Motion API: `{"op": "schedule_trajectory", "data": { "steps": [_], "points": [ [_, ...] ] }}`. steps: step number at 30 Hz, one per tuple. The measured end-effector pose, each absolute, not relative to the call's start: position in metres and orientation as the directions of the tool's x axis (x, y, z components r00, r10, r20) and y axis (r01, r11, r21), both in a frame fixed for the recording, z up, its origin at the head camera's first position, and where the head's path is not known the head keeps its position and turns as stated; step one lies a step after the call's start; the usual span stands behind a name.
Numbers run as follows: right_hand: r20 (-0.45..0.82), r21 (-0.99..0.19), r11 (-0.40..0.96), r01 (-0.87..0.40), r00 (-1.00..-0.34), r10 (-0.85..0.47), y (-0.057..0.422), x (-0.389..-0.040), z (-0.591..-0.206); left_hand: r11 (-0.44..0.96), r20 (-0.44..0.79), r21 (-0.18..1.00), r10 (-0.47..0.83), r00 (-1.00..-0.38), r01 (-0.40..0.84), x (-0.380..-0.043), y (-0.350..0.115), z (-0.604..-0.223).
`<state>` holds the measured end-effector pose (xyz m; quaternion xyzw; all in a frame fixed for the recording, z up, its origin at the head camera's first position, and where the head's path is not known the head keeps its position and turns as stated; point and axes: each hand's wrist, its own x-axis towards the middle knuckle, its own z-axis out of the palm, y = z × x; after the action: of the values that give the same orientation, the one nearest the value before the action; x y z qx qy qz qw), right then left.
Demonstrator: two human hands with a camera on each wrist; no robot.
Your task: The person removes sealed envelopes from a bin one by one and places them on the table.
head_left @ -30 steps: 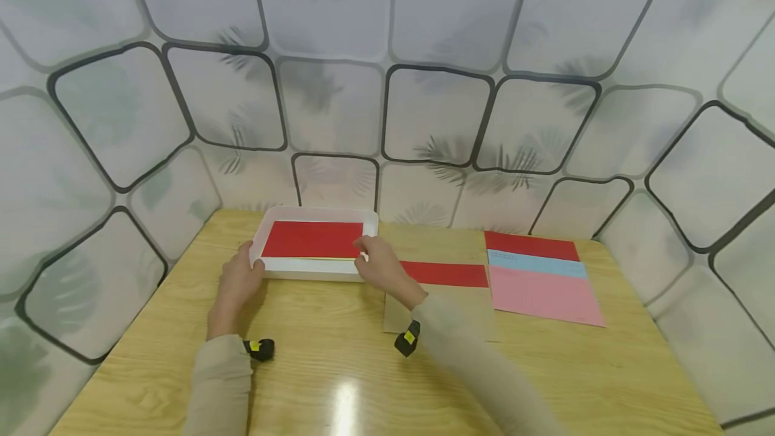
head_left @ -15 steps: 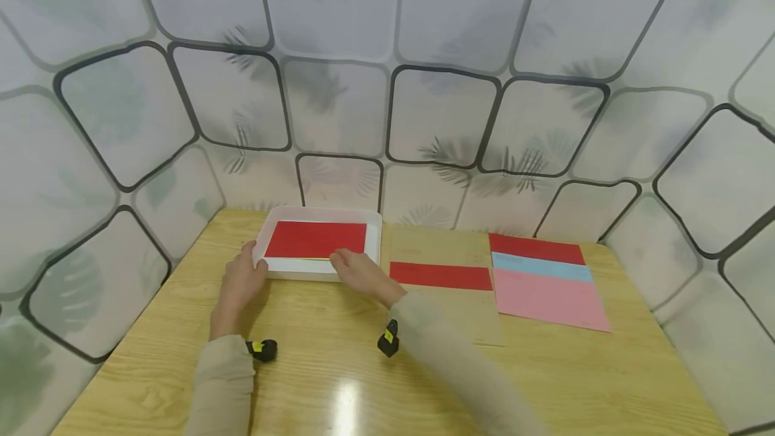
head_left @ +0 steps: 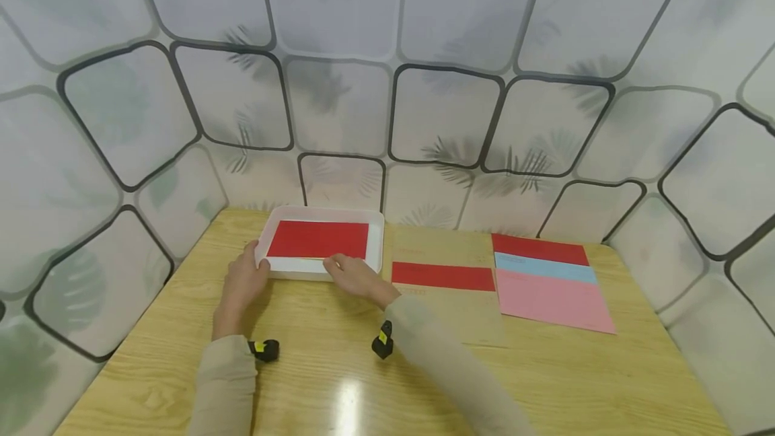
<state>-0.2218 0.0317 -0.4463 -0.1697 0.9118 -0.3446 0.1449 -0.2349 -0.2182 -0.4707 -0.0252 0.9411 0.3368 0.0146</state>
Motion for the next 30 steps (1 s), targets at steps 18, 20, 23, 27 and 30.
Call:
{"op": "schedule_trajectory", "data": {
  "steps": [18,20,23,27,30],
  "points": [
    [-0.156,-0.695,0.692,-0.197,-0.897,-0.413,0.024,-0.225,-0.446,0.766,-0.073,0.638,-0.042,-0.996,-0.079,-0.235,-0.219,-0.471],
    [-0.144,-0.699,0.688,-0.194,-0.905,-0.401,0.023,-0.226,-0.448,0.764,-0.07,0.64,-0.043,-0.997,-0.078,-0.236,-0.219,-0.472],
    [-0.109,-0.703,0.687,-0.187,-0.925,-0.363,0.024,-0.227,-0.449,0.762,-0.066,0.643,-0.045,-0.997,-0.077,-0.236,-0.218,-0.472],
    [-0.045,-0.707,0.688,-0.166,-0.959,-0.279,0.029,-0.231,-0.449,0.761,-0.055,0.645,-0.047,-0.997,-0.072,-0.236,-0.218,-0.472],
    [-0.053,-0.753,0.65,-0.104,-0.975,-0.217,0.034,-0.237,-0.447,0.761,-0.054,0.644,-0.052,-0.997,-0.075,-0.236,-0.218,-0.471]
  ]
}}
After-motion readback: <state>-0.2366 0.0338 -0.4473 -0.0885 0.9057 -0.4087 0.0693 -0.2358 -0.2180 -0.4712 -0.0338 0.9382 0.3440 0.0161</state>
